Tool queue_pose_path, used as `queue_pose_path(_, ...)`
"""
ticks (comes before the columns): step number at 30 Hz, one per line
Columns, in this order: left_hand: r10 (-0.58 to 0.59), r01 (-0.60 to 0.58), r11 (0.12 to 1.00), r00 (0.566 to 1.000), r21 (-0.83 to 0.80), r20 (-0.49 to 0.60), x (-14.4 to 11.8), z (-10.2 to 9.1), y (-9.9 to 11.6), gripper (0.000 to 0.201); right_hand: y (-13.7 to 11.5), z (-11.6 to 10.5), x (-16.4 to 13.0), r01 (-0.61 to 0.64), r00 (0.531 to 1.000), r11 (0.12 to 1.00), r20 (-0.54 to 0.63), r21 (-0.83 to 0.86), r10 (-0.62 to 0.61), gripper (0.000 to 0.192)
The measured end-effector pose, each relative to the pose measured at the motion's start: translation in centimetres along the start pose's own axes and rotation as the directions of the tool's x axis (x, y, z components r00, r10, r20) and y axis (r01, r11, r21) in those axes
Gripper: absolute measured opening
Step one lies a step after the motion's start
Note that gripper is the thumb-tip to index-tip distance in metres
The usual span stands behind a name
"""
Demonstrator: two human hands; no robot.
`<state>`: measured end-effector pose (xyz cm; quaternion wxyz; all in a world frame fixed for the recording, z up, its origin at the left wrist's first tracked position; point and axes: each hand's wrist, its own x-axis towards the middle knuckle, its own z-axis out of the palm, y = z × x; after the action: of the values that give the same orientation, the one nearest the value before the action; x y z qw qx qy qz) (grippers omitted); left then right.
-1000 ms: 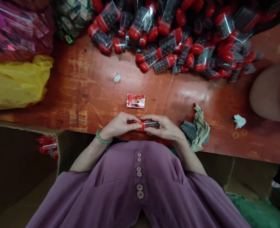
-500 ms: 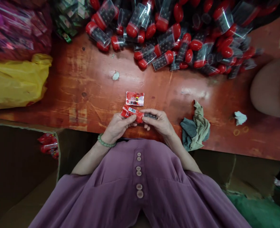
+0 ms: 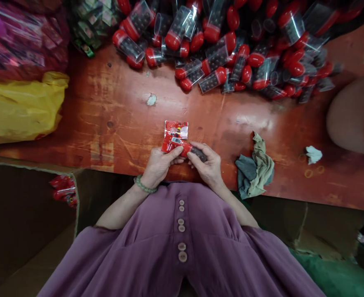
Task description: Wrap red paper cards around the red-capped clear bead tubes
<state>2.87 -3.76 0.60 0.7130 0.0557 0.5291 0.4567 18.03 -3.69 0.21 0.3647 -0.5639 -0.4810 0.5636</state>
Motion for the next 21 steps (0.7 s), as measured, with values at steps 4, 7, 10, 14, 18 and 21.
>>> queue_pose_path(4, -0.007, 0.007, 1.000, 1.000, -0.012, 0.013, 0.4, 0.3, 0.1, 0.042, 0.1, 1.0, -0.1, -0.044, 0.999, 0.995, -0.021, 0.092, 0.047, 0.036)
queue_pose_path(7, 0.011, -0.010, 0.999, 0.999, -0.031, 0.031, 0.6, 0.0, 0.1, 0.040, -0.1, 1.2, 0.1, -0.017, 0.999, 0.995, -0.043, 0.100, 0.021, 0.035)
queue_pose_path(10, 0.010, -0.007, 0.999, 0.996, -0.036, 0.088, 0.6, -0.3, 0.2, 0.038, -0.3, 0.8, 0.4, -0.069, 0.997, 0.987, 0.038, 0.144, 0.064, 0.033)
queue_pose_path(14, 0.015, -0.013, 0.999, 0.999, -0.034, 0.051, 0.5, -0.1, 0.1, 0.036, -0.3, 0.5, 0.4, 0.006, 1.000, 0.999, 0.017, 0.038, -0.007, 0.032)
queue_pose_path(18, 0.045, -0.045, 0.998, 0.999, -0.034, 0.002, 0.4, 0.3, -0.2, 0.035, 0.4, 1.2, 0.3, 0.294, 0.937, 0.917, -0.110, -0.271, -0.332, 0.025)
queue_pose_path(21, 0.061, -0.062, 0.997, 0.998, -0.042, -0.007, 0.5, 0.5, -0.2, 0.036, 1.0, 1.9, 0.4, 0.383, 0.878, 0.857, -0.153, -0.344, -0.453, 0.024)
